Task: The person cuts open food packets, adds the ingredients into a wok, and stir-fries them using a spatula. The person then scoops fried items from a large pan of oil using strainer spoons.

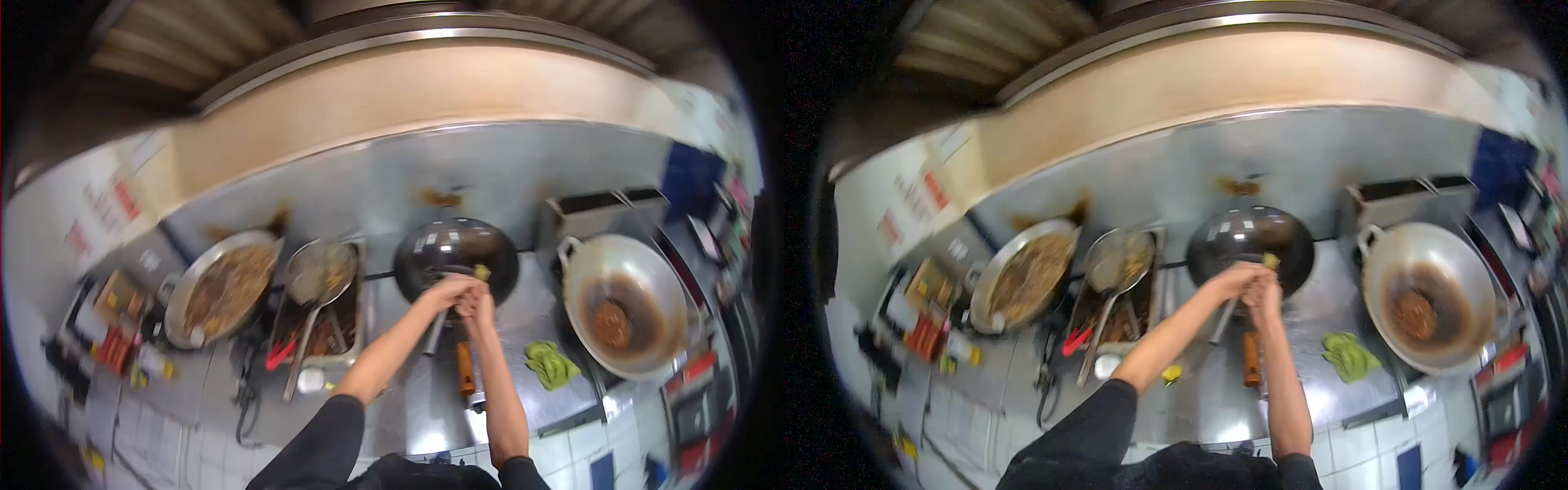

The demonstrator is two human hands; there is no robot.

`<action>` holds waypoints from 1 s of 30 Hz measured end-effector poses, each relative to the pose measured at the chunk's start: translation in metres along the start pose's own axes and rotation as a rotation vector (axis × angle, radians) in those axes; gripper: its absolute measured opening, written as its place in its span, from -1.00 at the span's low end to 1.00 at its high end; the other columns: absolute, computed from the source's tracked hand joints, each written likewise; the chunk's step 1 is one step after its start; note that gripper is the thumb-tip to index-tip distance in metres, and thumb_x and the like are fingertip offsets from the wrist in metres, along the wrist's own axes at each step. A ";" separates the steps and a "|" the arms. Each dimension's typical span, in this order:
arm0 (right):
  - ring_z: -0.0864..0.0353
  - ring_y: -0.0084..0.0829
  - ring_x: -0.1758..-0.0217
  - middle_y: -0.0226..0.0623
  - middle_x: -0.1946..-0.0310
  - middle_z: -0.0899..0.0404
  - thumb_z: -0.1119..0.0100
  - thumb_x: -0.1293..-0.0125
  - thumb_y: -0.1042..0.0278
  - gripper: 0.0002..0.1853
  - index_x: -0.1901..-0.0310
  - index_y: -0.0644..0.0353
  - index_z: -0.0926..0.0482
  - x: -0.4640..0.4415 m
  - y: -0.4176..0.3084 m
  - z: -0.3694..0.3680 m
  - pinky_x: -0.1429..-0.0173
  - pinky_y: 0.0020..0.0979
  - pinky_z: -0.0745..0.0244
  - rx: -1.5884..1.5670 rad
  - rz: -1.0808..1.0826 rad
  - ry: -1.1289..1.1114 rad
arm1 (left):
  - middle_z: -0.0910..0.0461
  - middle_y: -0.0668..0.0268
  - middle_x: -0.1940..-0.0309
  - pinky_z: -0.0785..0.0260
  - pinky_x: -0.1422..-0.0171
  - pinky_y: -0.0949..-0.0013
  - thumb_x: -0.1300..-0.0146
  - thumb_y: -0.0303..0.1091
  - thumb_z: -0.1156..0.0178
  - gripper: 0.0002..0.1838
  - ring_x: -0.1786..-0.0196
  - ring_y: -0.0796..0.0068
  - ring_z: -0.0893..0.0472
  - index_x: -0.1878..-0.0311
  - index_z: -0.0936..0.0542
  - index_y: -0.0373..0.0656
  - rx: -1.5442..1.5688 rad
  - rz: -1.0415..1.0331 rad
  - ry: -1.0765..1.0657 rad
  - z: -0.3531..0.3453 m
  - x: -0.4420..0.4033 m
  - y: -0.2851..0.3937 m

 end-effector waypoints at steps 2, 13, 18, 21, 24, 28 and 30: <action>-0.07 -0.71 0.76 -0.62 0.71 -0.21 0.30 -0.53 -0.08 -0.56 0.27 0.05 -0.45 -0.016 0.010 0.023 0.67 -0.58 -0.02 0.311 0.034 0.064 | -0.61 0.34 0.53 -0.36 0.50 0.48 -0.14 -0.29 -0.30 -0.84 0.52 0.55 -0.56 0.46 -0.63 -0.15 0.000 -0.065 0.112 0.015 -0.021 -0.016; -0.40 -0.64 0.49 -0.46 0.51 -0.47 -0.10 -0.41 0.14 -0.69 0.17 0.28 -0.57 0.085 -0.062 -0.027 0.42 -0.53 -0.32 1.315 0.421 -0.001 | -0.68 0.33 0.33 -0.46 0.18 0.45 -0.38 -0.28 -0.05 -0.73 0.28 0.57 -0.61 0.25 -0.70 -0.19 -0.402 -0.606 0.474 0.078 0.057 0.034; -0.20 -0.76 0.63 -0.58 0.65 -0.25 0.03 -0.47 0.24 -0.76 0.30 0.20 -0.51 0.222 -0.096 0.070 0.61 -0.60 -0.06 1.107 0.475 0.419 | -0.70 0.19 0.29 -0.50 0.19 0.38 -0.34 -0.28 -0.11 -0.75 0.23 0.52 -0.65 0.06 -0.64 -0.19 -0.667 -0.591 0.894 0.235 0.157 0.030; -0.16 -0.72 0.71 -0.56 0.71 -0.24 0.04 -0.47 0.21 -0.70 0.33 0.24 -0.51 0.287 -0.062 0.182 0.67 -0.57 -0.03 1.252 0.331 0.637 | -0.66 -0.03 0.26 -0.48 0.01 0.09 -0.22 -0.19 -0.23 -0.59 0.15 -0.02 -0.65 -0.03 -0.52 -0.26 -0.889 -0.312 1.225 0.338 0.198 -0.014; -0.22 -0.70 0.73 -0.54 0.72 -0.29 -0.05 -0.41 0.27 -0.76 0.38 0.21 -0.50 0.319 0.001 0.222 0.68 -0.57 -0.07 1.150 0.177 0.637 | -0.63 -0.08 0.19 -0.44 -0.07 0.02 -0.21 -0.14 -0.24 -0.52 0.07 -0.11 -0.62 -0.05 -0.46 -0.30 -0.950 -0.036 1.206 0.404 0.193 -0.036; -0.31 -0.60 0.75 -0.44 0.70 -0.36 -0.01 -0.33 0.44 -0.87 0.35 0.28 -0.48 0.319 0.074 0.210 0.70 -0.52 -0.23 1.280 0.050 0.669 | -0.60 -0.13 0.12 -0.43 -0.11 0.01 -0.24 -0.14 -0.18 -0.55 0.00 -0.15 -0.59 -0.03 -0.48 -0.32 -0.866 -0.016 1.280 0.443 0.174 -0.013; -0.36 -0.58 0.74 -0.39 0.70 -0.39 -0.02 -0.33 0.44 -0.86 0.34 0.31 -0.49 0.320 0.103 0.192 0.69 -0.50 -0.27 1.304 0.014 0.601 | -0.58 -0.15 0.08 -0.42 -0.13 -0.01 -0.24 -0.14 -0.17 -0.55 -0.03 -0.16 -0.57 -0.03 -0.48 -0.32 -0.812 -0.072 1.303 0.440 0.187 -0.010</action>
Point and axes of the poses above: each hand's wrist, its own x-axis away from the middle knuckle, its own z-axis out of the back of the hand, y = z × x, the point moved 6 cm from there along -x, towards the middle knuckle
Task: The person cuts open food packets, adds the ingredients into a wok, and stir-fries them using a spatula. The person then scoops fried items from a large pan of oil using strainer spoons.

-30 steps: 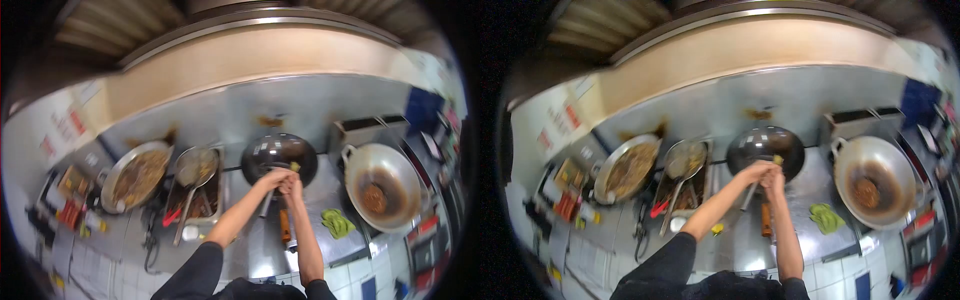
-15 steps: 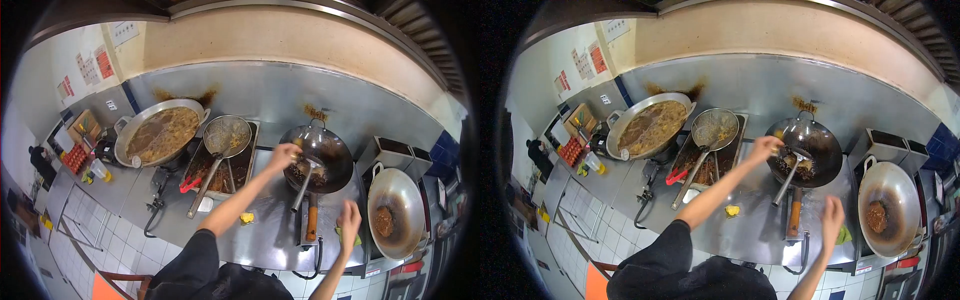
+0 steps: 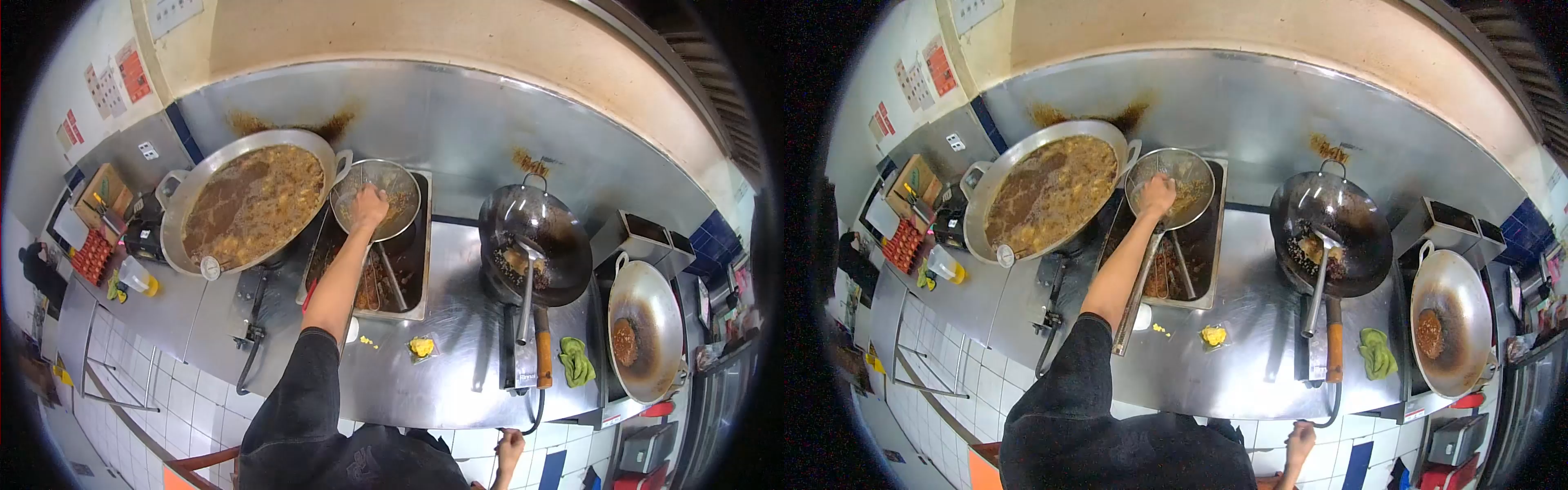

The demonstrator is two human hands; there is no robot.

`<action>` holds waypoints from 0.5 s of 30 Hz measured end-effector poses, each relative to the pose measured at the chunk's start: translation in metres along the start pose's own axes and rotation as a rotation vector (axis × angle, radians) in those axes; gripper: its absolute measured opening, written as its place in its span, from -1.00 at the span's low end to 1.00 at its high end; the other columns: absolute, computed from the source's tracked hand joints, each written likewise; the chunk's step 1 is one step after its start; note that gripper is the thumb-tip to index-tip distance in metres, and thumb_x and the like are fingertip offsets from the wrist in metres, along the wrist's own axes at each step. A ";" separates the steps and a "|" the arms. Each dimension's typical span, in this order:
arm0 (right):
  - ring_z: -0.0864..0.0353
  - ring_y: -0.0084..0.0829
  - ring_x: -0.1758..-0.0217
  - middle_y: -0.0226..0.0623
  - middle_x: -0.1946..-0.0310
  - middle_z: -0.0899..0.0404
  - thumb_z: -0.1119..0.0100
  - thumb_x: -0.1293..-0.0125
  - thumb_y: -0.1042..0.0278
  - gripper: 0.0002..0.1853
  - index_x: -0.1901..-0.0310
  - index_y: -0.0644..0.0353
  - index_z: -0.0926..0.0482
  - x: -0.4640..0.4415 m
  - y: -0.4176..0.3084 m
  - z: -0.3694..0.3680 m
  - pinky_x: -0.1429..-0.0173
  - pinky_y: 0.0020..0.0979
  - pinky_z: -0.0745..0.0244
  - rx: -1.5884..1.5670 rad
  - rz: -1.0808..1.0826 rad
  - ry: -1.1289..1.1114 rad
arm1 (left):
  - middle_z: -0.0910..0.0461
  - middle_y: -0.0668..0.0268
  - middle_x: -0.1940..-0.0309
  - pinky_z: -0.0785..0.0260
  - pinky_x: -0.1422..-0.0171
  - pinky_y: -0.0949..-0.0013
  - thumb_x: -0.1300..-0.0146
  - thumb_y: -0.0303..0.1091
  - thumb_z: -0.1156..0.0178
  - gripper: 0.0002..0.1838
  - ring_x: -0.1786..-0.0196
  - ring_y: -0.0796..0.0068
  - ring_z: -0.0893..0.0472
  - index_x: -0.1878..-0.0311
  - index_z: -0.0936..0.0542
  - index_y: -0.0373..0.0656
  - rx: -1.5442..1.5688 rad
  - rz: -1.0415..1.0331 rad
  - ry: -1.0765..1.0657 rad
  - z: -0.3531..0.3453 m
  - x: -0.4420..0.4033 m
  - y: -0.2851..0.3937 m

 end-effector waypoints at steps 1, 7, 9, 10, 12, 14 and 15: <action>-0.38 -0.58 0.74 -0.37 0.70 -0.40 -0.02 -0.33 0.43 -0.86 0.33 0.31 -0.50 0.010 -0.005 -0.011 0.69 -0.50 -0.28 -0.029 0.008 -0.029 | -0.56 -0.13 0.02 -0.41 -0.16 0.01 -0.22 -0.13 -0.18 -0.52 -0.07 -0.15 -0.55 -0.07 -0.48 -0.30 -0.058 -0.017 -0.171 0.003 0.006 0.002; -0.35 -0.62 0.76 -0.41 0.72 -0.38 -0.03 -0.37 0.40 -0.84 0.30 0.33 -0.49 0.049 0.003 -0.024 0.70 -0.56 -0.24 -0.025 -0.120 -0.011 | -0.53 0.00 -0.13 -0.28 -0.32 -0.04 -0.11 -0.12 -0.24 -0.47 -0.20 -0.04 -0.50 -0.11 -0.53 -0.20 -0.493 -0.102 -0.412 -0.054 0.016 -0.079; -0.35 -0.60 0.76 -0.38 0.72 -0.40 -0.02 -0.37 0.39 -0.82 0.30 0.35 -0.49 0.054 -0.009 -0.022 0.69 -0.55 -0.26 -0.080 -0.147 0.012 | -0.55 0.01 -0.10 -0.13 -0.38 -0.17 -0.06 -0.15 -0.26 -0.52 -0.24 -0.01 -0.48 -0.05 -0.60 -0.18 -0.564 -0.075 -0.437 -0.057 0.015 -0.085; -0.33 -0.61 0.75 -0.40 0.72 -0.38 -0.01 -0.36 0.38 -0.81 0.31 0.34 -0.49 0.043 0.006 -0.019 0.68 -0.55 -0.27 -0.078 -0.138 0.061 | -0.56 -0.01 -0.08 -0.22 -0.33 -0.13 -0.05 -0.13 -0.29 -0.52 -0.22 0.00 -0.50 -0.03 -0.61 -0.17 -0.576 -0.104 -0.500 -0.064 0.008 -0.088; -0.30 -0.63 0.72 -0.47 0.75 -0.29 0.00 -0.35 0.31 -0.78 0.28 0.32 -0.51 0.020 0.023 -0.015 0.63 -0.51 -0.32 -0.069 -0.050 0.136 | -0.62 -0.05 0.06 -0.46 -0.10 0.05 -0.03 -0.21 -0.29 -0.63 -0.06 -0.03 -0.60 0.11 -0.66 -0.22 -0.424 -0.075 -0.391 -0.063 -0.002 -0.091; -0.38 -0.55 0.62 -0.38 0.60 -0.37 0.08 -0.40 0.13 -0.67 0.17 0.25 -0.52 0.003 0.034 -0.019 0.58 -0.45 -0.40 -0.339 -0.313 0.273 | -0.62 -0.10 0.10 -0.47 -0.10 0.06 0.04 -0.16 -0.38 -0.55 -0.02 0.00 -0.62 0.12 -0.65 -0.28 -0.343 -0.134 -0.414 -0.036 0.006 -0.069; -0.42 -0.49 0.56 -0.31 0.52 -0.43 0.13 -0.42 0.02 -0.59 0.12 0.25 -0.49 -0.010 0.047 -0.025 0.56 -0.45 -0.39 -0.461 -0.446 0.282 | -0.63 -0.14 0.15 -0.47 -0.05 0.04 0.05 -0.15 -0.38 -0.52 0.01 -0.04 -0.63 0.13 -0.64 -0.34 -0.331 -0.121 -0.360 -0.020 0.006 -0.064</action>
Point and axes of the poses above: each hand's wrist, its own x-axis away from the middle knuckle, its own z-axis out of the back of the hand, y = z × x, the point moved 6 cm from there along -x, towards the middle knuckle
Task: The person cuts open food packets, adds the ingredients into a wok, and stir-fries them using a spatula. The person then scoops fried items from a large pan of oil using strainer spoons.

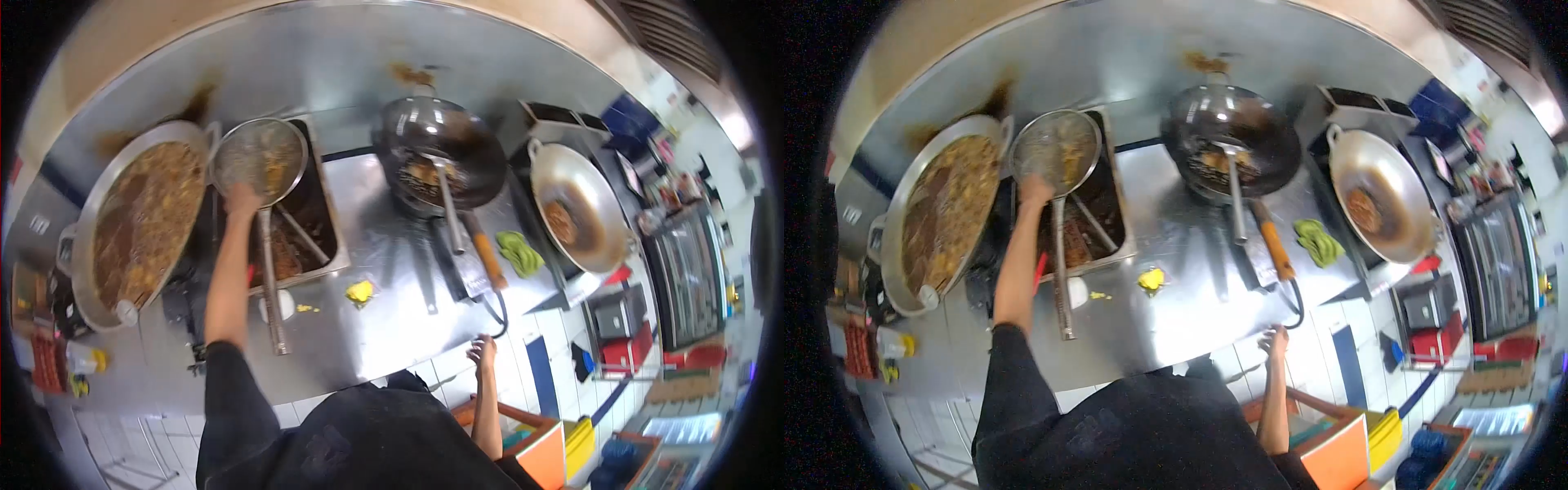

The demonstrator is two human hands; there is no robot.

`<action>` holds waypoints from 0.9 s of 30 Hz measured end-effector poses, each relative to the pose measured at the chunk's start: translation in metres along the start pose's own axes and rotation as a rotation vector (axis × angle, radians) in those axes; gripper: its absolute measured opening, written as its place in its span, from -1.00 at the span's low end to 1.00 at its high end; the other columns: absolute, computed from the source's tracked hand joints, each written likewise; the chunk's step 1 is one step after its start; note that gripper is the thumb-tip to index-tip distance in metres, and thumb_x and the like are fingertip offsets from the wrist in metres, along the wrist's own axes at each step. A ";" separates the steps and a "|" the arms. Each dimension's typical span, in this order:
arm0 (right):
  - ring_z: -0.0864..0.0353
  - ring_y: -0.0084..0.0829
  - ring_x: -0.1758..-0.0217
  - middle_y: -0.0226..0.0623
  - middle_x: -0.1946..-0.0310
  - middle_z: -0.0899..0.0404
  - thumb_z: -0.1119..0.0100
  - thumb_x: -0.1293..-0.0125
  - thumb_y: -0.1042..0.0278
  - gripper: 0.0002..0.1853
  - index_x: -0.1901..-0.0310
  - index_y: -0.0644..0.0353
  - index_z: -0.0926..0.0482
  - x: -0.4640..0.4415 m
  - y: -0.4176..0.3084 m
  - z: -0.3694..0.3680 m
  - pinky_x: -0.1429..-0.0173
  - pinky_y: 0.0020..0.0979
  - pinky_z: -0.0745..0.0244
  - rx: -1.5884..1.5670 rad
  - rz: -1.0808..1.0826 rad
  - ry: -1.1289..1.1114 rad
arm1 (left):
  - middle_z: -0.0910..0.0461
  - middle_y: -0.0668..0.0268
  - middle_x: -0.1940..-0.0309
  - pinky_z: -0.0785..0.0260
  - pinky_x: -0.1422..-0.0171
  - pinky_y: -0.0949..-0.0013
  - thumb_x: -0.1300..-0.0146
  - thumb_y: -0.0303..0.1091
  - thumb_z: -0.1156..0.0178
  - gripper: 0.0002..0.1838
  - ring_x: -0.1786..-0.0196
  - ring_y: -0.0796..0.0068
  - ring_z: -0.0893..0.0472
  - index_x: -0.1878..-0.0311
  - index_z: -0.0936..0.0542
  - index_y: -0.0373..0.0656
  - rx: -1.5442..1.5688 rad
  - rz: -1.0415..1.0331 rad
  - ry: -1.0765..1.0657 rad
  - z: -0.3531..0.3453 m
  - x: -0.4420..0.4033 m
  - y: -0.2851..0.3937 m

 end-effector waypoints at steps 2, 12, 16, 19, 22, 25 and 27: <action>-0.42 -0.46 0.58 -0.32 0.54 -0.44 0.23 -0.45 -0.08 -0.50 0.09 0.26 -0.47 -0.019 0.001 -0.018 0.55 -0.47 -0.37 -0.204 -0.132 -0.160 | -0.64 -0.12 0.27 -0.47 0.01 -0.01 0.01 -0.19 -0.34 -0.56 0.11 -0.11 -0.63 0.12 -0.61 -0.32 -0.007 -0.113 0.060 0.039 0.031 0.013; -0.29 -0.57 0.69 -0.43 0.64 -0.34 0.18 -0.44 -0.08 -0.52 0.36 0.22 -0.44 -0.100 -0.010 -0.087 0.69 -0.57 -0.14 -0.889 -0.666 -0.584 | -0.37 0.52 0.54 -0.12 0.57 0.61 -0.24 -0.43 -0.23 -0.70 0.59 0.80 -0.30 -0.05 -0.55 -0.19 0.727 -0.094 0.162 0.137 0.361 0.031; -0.31 -0.53 0.67 -0.42 0.66 -0.32 0.18 -0.49 0.12 -0.64 0.39 0.18 -0.39 -0.063 -0.051 -0.079 0.63 -0.50 -0.25 -0.253 0.163 -0.384 | -0.40 0.51 0.52 -0.15 0.54 0.65 -0.20 -0.49 -0.25 -0.65 0.59 0.79 -0.33 -0.08 -0.55 -0.17 0.896 0.215 0.013 0.074 0.475 0.047; -0.35 -0.50 0.65 -0.38 0.63 -0.38 0.10 -0.48 0.21 -0.70 0.37 0.23 -0.38 -0.089 -0.038 -0.069 0.54 -0.44 -0.31 0.063 0.489 -0.263 | -0.40 0.52 0.52 -0.16 0.49 0.65 -0.20 -0.50 -0.26 -0.69 0.56 0.79 -0.32 -0.03 -0.57 -0.22 0.871 0.251 -0.054 -0.014 0.527 0.042; -0.43 -0.39 0.59 -0.28 0.63 -0.42 -0.03 -0.42 0.25 -0.72 0.36 0.30 -0.36 -0.069 -0.060 -0.059 0.44 -0.32 -0.35 0.387 0.878 -0.049 | -0.38 0.54 0.53 -0.13 0.50 0.63 -0.20 -0.51 -0.25 -0.74 0.54 0.80 -0.29 0.02 -0.59 -0.24 0.871 0.291 -0.039 -0.093 0.563 0.019; -0.44 -0.18 0.59 -0.12 0.65 -0.42 -0.04 -0.38 0.26 -0.74 0.29 0.32 -0.36 -0.068 -0.062 -0.059 0.42 -0.17 -0.32 0.341 0.801 -0.083 | -0.39 0.49 0.51 -0.21 0.61 0.61 -0.22 -0.50 -0.22 -0.75 0.58 0.76 -0.38 0.01 -0.57 -0.24 0.874 0.297 0.052 -0.130 0.571 0.007; -0.44 -0.19 0.60 -0.12 0.66 -0.42 -0.05 -0.38 0.27 -0.74 0.33 0.31 -0.35 -0.064 -0.067 -0.057 0.43 -0.17 -0.31 0.347 0.779 -0.098 | -0.37 0.49 0.52 -0.19 0.57 0.60 -0.21 -0.51 -0.24 -0.70 0.57 0.78 -0.34 -0.03 -0.55 -0.24 0.928 0.366 0.121 -0.124 0.570 0.018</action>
Point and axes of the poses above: each hand's wrist, its own x-axis away from the middle knuckle, its own z-axis out of the back of the hand, y = z × x, the point moved 6 cm from there along -x, towards the middle knuckle
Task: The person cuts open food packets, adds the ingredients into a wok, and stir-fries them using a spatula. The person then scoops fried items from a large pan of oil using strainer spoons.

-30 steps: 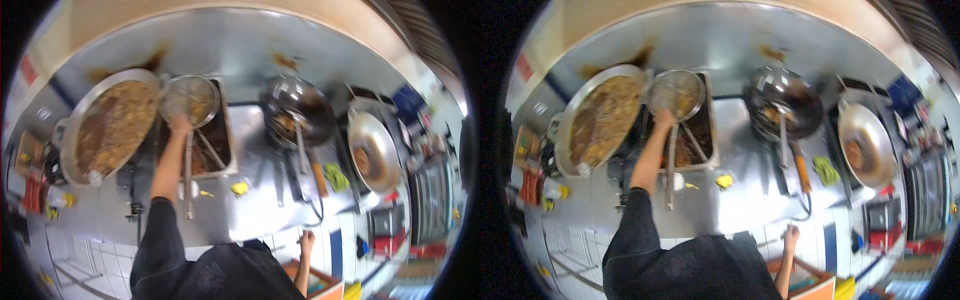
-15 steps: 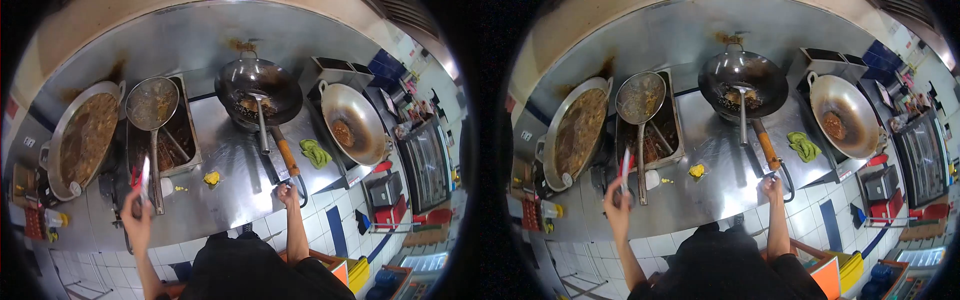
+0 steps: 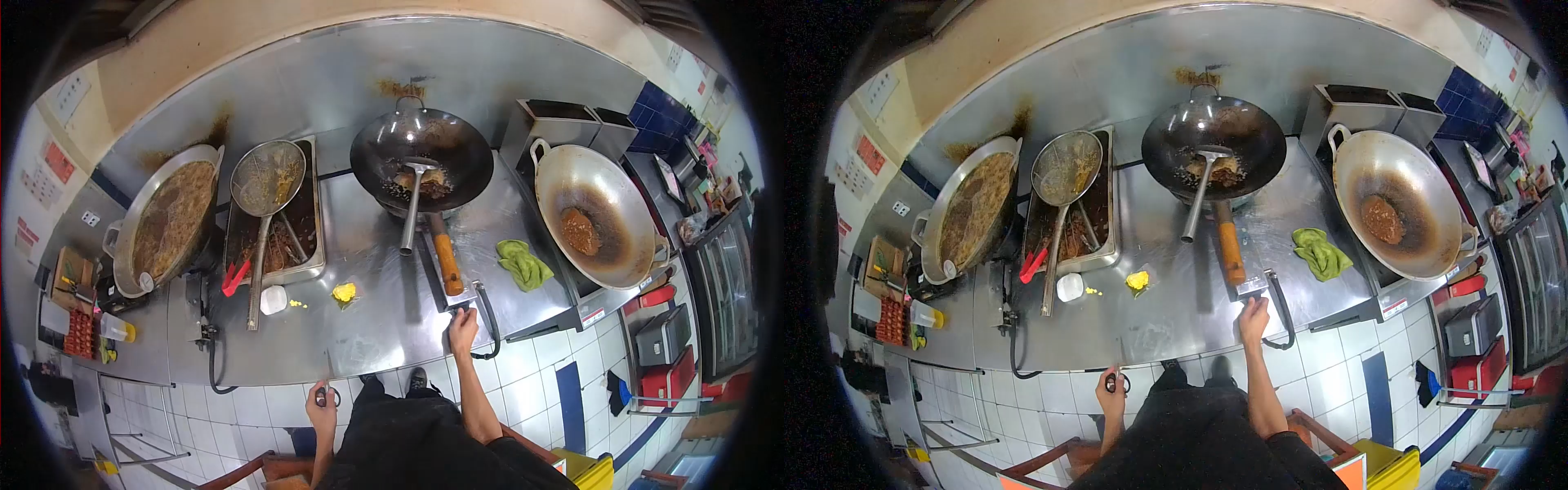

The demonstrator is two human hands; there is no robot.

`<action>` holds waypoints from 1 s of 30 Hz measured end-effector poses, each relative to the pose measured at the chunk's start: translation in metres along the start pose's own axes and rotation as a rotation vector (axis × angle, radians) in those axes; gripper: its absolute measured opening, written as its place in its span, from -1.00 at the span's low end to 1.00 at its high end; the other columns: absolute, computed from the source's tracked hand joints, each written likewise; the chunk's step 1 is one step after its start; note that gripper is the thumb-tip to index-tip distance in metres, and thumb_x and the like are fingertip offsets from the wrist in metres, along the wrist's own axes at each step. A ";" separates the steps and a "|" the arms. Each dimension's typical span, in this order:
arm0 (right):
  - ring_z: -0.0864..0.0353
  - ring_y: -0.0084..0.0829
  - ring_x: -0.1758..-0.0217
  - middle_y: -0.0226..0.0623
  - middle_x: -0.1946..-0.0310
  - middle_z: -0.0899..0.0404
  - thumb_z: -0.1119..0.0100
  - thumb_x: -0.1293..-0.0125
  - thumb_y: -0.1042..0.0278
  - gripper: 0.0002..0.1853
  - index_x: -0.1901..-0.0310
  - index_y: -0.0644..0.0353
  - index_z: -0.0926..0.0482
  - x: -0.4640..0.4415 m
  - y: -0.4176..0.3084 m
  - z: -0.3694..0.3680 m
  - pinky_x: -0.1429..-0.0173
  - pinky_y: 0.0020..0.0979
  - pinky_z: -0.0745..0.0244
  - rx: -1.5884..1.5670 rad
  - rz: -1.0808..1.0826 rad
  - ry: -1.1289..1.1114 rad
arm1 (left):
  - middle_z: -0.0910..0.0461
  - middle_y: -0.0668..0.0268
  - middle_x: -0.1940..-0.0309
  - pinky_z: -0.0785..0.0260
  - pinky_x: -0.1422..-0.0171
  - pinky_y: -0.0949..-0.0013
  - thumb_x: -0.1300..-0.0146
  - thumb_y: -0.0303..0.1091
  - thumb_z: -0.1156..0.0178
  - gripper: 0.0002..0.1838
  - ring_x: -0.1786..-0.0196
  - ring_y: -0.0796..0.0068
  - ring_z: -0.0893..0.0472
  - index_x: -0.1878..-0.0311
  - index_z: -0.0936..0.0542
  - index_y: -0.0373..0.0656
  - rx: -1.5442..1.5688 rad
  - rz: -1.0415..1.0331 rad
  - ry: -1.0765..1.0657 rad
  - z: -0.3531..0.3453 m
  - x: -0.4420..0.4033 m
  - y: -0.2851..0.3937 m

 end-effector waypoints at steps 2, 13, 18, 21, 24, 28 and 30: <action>-0.45 -0.16 0.61 -0.12 0.68 -0.41 -0.06 -0.39 0.26 -0.72 0.38 0.28 -0.33 -0.001 -0.005 0.003 0.45 -0.18 -0.31 0.011 0.009 -0.017 | -0.37 0.49 0.51 -0.20 0.57 0.60 -0.21 -0.51 -0.24 -0.70 0.58 0.77 -0.35 -0.03 -0.54 -0.25 0.011 0.000 0.020 -0.006 -0.005 0.000; -0.53 0.04 0.53 -0.02 0.64 -0.46 -0.03 -0.38 0.30 -0.77 0.28 0.32 -0.34 0.000 -0.010 0.005 0.41 -0.06 -0.31 0.024 0.026 -0.041 | -0.37 0.53 0.43 -0.17 0.30 0.64 -0.15 -0.51 -0.26 -0.78 0.39 0.76 -0.26 0.11 -0.59 -0.24 -0.012 -0.058 0.236 0.016 -0.062 -0.011; -0.46 -0.04 0.58 -0.04 0.64 -0.44 -0.06 -0.37 0.32 -0.77 0.33 0.32 -0.34 0.002 -0.010 0.003 0.41 -0.14 -0.33 0.050 0.054 -0.021 | -0.35 0.55 0.45 -0.19 0.30 0.61 -0.14 -0.47 -0.29 -0.76 0.41 0.73 -0.26 0.10 -0.60 -0.21 0.001 -0.006 0.321 0.035 -0.074 -0.009; -0.32 -0.37 0.59 -0.25 0.65 -0.35 -0.09 -0.39 0.24 -0.70 0.37 0.29 -0.35 0.003 -0.010 0.003 0.43 -0.24 -0.26 0.102 0.118 0.012 | -0.33 0.56 0.50 -0.19 0.32 0.60 -0.16 -0.44 -0.29 -0.76 0.43 0.73 -0.26 0.08 -0.60 -0.21 0.016 -0.049 0.318 0.048 -0.089 -0.018; -0.39 -0.45 0.60 -0.29 0.63 -0.37 -0.07 -0.43 0.20 -0.68 0.36 0.28 -0.31 -0.004 0.028 -0.007 0.48 -0.33 -0.33 0.138 0.153 -0.022 | -0.31 0.59 0.54 -0.21 0.34 0.59 -0.18 -0.43 -0.28 -0.77 0.46 0.74 -0.27 0.08 -0.60 -0.20 -0.055 -0.066 0.349 0.066 -0.109 -0.033; -0.38 -0.41 0.51 -0.29 0.56 -0.38 -0.01 -0.44 0.19 -0.68 0.36 0.28 -0.32 -0.012 0.047 -0.014 0.35 -0.34 -0.35 -0.033 0.037 -0.137 | -0.30 0.53 0.59 -0.23 0.38 0.54 -0.18 -0.40 -0.28 -0.79 0.50 0.70 -0.29 0.11 -0.61 -0.17 0.181 0.013 0.310 0.087 -0.137 -0.042; -0.37 -0.60 0.56 -0.38 0.53 -0.40 0.00 -0.47 0.16 -0.71 0.29 0.21 -0.29 -0.006 0.036 -0.015 0.49 -0.55 -0.35 -0.155 -0.067 -0.219 | -0.40 0.41 0.58 -0.34 0.31 0.39 -0.14 -0.38 -0.26 -0.76 0.47 0.51 -0.43 0.10 -0.60 -0.12 -0.121 -0.031 0.308 0.101 -0.153 -0.052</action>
Point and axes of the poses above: each hand's wrist, its own x-axis away from the middle knuckle, its own z-axis out of the back of the hand, y = z × x, the point moved 6 cm from there along -x, towards the middle knuckle
